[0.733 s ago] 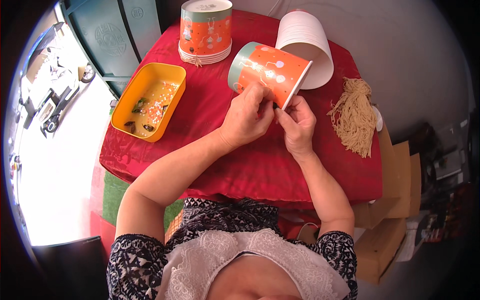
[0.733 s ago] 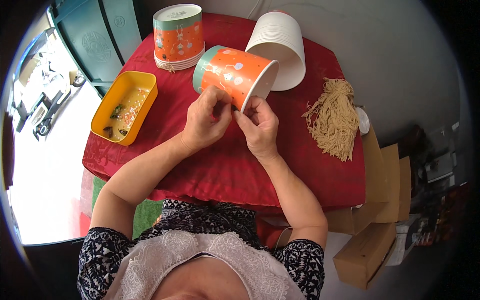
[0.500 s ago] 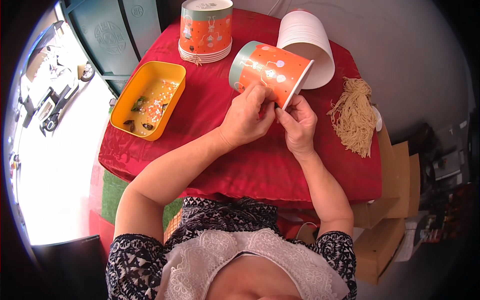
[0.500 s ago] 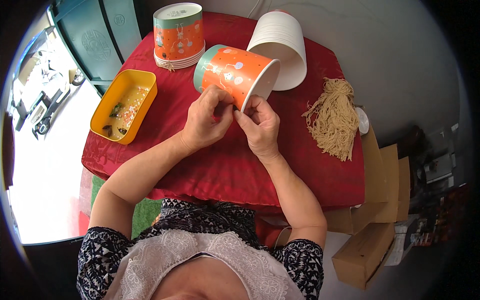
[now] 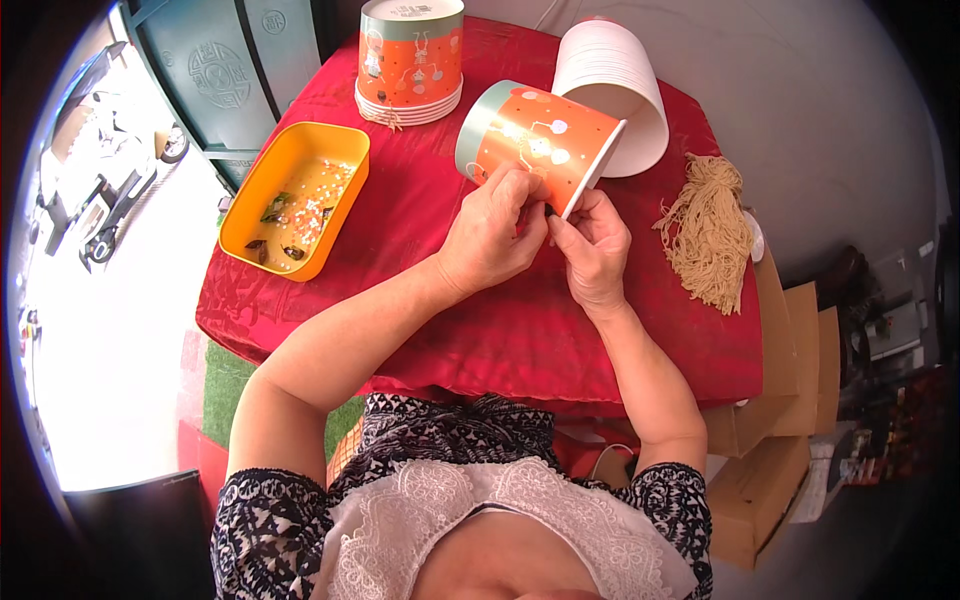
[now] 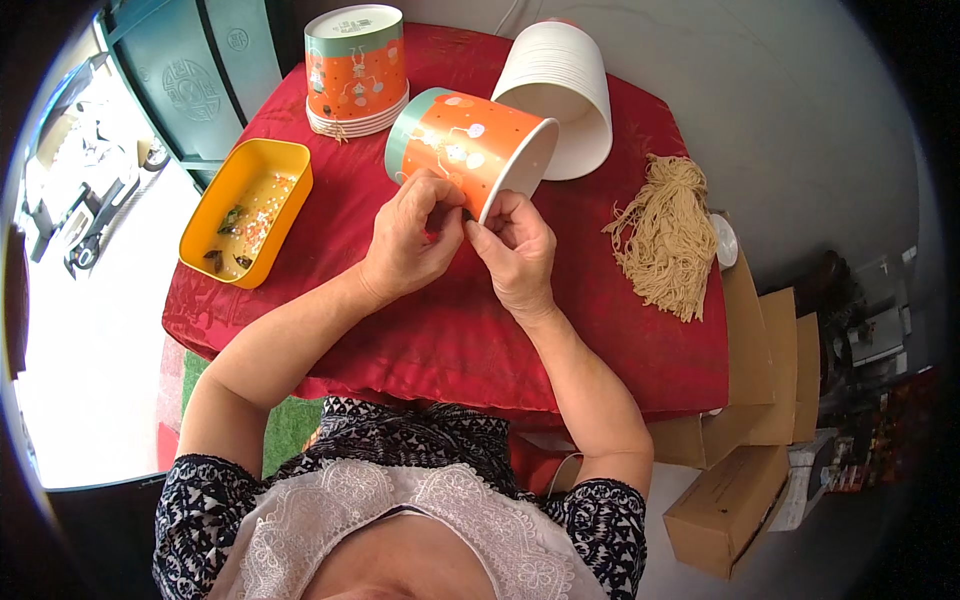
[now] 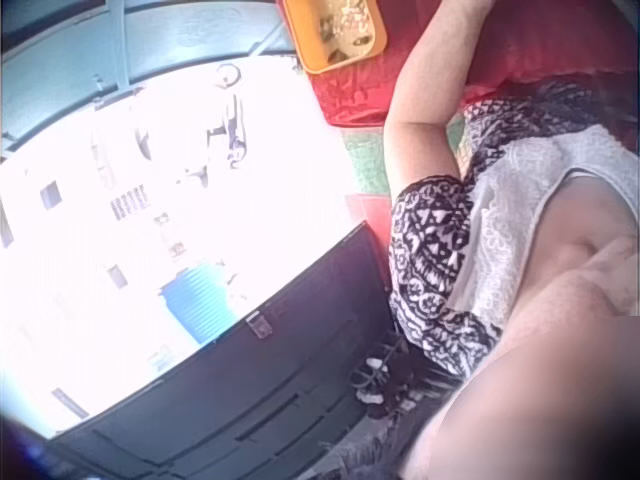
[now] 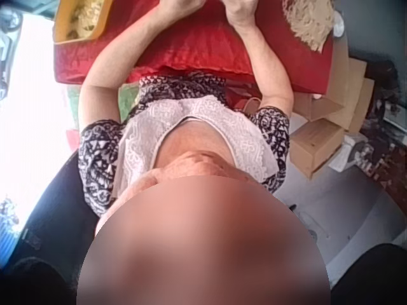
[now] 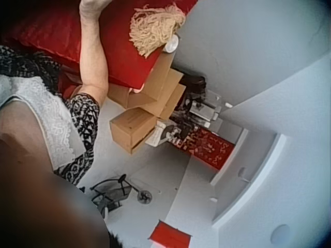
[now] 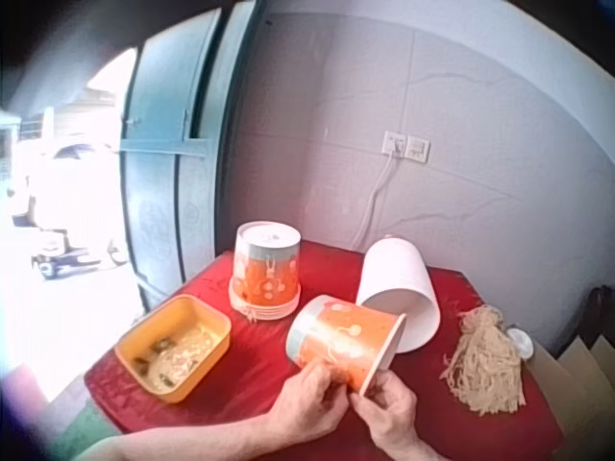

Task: Attach string handles to decorative paper buckets.

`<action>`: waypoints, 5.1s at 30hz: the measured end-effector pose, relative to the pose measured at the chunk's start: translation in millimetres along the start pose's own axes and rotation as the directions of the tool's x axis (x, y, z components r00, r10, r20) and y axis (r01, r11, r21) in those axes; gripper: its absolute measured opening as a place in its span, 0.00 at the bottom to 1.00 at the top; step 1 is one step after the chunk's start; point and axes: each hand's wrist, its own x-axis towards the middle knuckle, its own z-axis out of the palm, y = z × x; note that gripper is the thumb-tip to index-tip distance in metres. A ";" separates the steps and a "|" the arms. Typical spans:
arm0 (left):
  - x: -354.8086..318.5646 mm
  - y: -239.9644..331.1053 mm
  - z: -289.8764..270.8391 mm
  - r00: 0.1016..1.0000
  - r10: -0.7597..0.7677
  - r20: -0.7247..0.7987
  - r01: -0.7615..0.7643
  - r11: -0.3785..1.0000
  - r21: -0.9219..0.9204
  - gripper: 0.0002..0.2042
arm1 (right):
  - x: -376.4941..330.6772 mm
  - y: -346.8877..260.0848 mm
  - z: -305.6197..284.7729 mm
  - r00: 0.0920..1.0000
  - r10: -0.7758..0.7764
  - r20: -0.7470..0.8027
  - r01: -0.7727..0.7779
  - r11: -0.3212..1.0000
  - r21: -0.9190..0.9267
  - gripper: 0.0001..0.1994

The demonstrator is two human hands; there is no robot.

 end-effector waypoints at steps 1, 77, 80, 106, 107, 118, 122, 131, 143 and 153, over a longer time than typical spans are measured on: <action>0.1 0.1 0.1 1.000 0.004 0.001 -0.004 1.000 0.003 0.15 | 0.2 -0.5 0.1 1.000 -0.005 0.001 0.005 1.000 0.001 0.09; 6.9 17.0 -165.2 0.971 -0.236 -0.047 0.225 0.819 0.528 0.02 | -60.0 -89.9 -150.4 0.909 -0.417 -0.029 0.066 0.212 -0.975 0.05; 12.6 31.4 -133.4 0.986 -0.161 -0.040 0.163 0.896 0.413 0.02 | -49.9 -79.8 -177.2 0.949 -0.312 -0.037 0.006 0.136 -0.991 0.05; 33.6 63.6 -96.6 0.873 -0.159 0.461 -0.178 0.777 0.604 0.24 | -2.2 -65.1 -159.2 0.938 -0.218 0.269 0.260 -0.070 -0.963 0.06; 36.0 60.0 -95.2 0.873 -0.141 0.467 -0.184 0.792 0.583 0.21 | -7.6 -67.4 -145.3 0.936 -0.228 0.268 0.256 -0.082 -0.963 0.06; 22.7 84.8 -95.2 0.940 -0.056 0.337 -0.115 0.877 0.467 0.12 | -54.0 -91.8 -26.1 0.985 0.158 0.064 -0.130 0.939 -0.319 0.08; 8.1 105.4 -89.2 0.985 -0.027 0.169 -0.034 0.938 0.346 0.08 | -53.5 -93.8 -13.6 0.983 0.182 0.033 -0.173 0.969 -0.178 0.08; -30.6 124.9 -39.6 0.755 -0.535 0.379 0.538 0.836 0.108 0.15 | -61.6 -83.8 8.6 0.974 0.209 -0.092 -0.192 0.967 0.167 0.08; -32.0 114.7 -42.5 0.727 -0.475 0.496 0.368 0.879 0.303 0.05 | -79.2 -69.4 2.7 0.974 -0.170 -0.147 0.021 0.719 -0.694 0.10; -17.1 125.2 -63.4 0.634 -0.400 0.662 0.117 0.895 0.430 0.04 | -98.3 -70.0 18.5 0.957 0.244 0.155 -0.141 0.862 -0.487 0.08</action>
